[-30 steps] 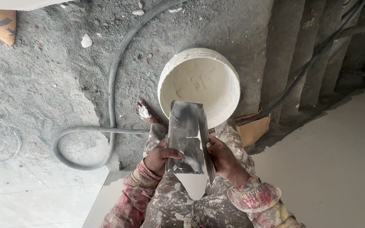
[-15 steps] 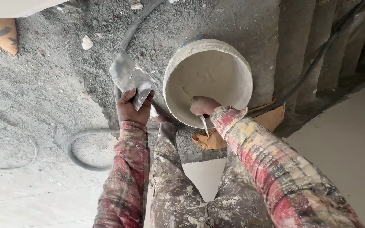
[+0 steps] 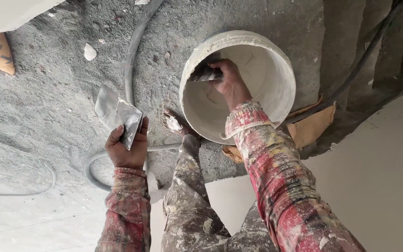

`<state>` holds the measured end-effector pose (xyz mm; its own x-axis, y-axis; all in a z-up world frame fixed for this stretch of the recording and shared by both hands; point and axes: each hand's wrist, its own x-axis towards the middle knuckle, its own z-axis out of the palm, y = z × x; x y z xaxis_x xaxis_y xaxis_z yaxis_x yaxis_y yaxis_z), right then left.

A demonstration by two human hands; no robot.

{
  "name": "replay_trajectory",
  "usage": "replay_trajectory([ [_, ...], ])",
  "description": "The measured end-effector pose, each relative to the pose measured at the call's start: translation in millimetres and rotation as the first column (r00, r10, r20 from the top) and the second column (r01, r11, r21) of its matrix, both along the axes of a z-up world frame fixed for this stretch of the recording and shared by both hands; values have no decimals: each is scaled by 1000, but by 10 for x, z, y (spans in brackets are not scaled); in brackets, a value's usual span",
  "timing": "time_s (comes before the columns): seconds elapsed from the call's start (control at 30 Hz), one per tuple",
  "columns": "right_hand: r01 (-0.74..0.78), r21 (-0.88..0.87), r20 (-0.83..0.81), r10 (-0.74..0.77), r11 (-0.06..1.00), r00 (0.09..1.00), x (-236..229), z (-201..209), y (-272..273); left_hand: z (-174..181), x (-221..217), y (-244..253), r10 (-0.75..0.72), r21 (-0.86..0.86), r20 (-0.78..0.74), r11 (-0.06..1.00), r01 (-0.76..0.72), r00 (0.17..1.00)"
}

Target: The person scoops white wall putty from a bucket onto a hawk, then uses a putty knife to spread the putty over the ceiling and wall surfaces along a staircase, working in horizontal strokes and reloading from the bucket repeatedly.

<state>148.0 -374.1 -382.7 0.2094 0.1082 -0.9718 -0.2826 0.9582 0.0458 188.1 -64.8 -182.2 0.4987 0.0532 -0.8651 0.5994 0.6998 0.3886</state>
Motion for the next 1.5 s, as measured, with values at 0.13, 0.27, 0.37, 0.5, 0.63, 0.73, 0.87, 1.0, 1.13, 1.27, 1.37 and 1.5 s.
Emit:
replay_trajectory([
  [0.13,395,78,48,-399,915,916,-408,-679,-136,57,-41,355,-28,-24,-24,999,27,999],
  [0.27,645,205,270,-676,736,685,-506,-638,-143,180,-19,287,-41,70,-82,996,46,996],
  [0.37,794,249,279,-826,554,489,-443,-374,-9,173,-88,188,-54,50,-90,997,58,995],
  [0.5,851,296,316,-886,433,340,-560,87,315,255,-213,-44,-131,-11,-103,991,130,986],
  [0.63,677,19,196,-667,736,719,-1322,533,392,481,-634,-151,-34,-172,-196,985,0,980],
  [0.73,-139,-287,-75,123,948,990,-1215,1357,-33,753,-951,-251,-156,11,-217,987,162,964],
  [0.87,-968,-249,-352,928,30,120,-600,1983,-553,666,-1685,133,-120,-83,-465,992,91,877],
  [1.0,-583,-617,-458,844,-529,-280,-567,994,-804,590,-2134,424,-161,-131,-461,985,113,873],
  [1.13,-384,-579,-552,692,-719,-465,-525,-637,-910,590,-2020,571,-192,-142,-302,978,156,934],
  [1.27,-686,-643,-280,939,-340,-202,-558,-721,-322,775,-1677,742,-237,-122,-411,971,204,880],
  [1.37,-918,-366,-30,988,-153,-153,-761,-393,-86,855,-1788,991,-270,-153,-424,962,225,865],
  [1.5,-776,-449,242,776,-443,-582,-637,-347,-323,597,-2090,1223,-627,-81,-339,762,642,701],
])
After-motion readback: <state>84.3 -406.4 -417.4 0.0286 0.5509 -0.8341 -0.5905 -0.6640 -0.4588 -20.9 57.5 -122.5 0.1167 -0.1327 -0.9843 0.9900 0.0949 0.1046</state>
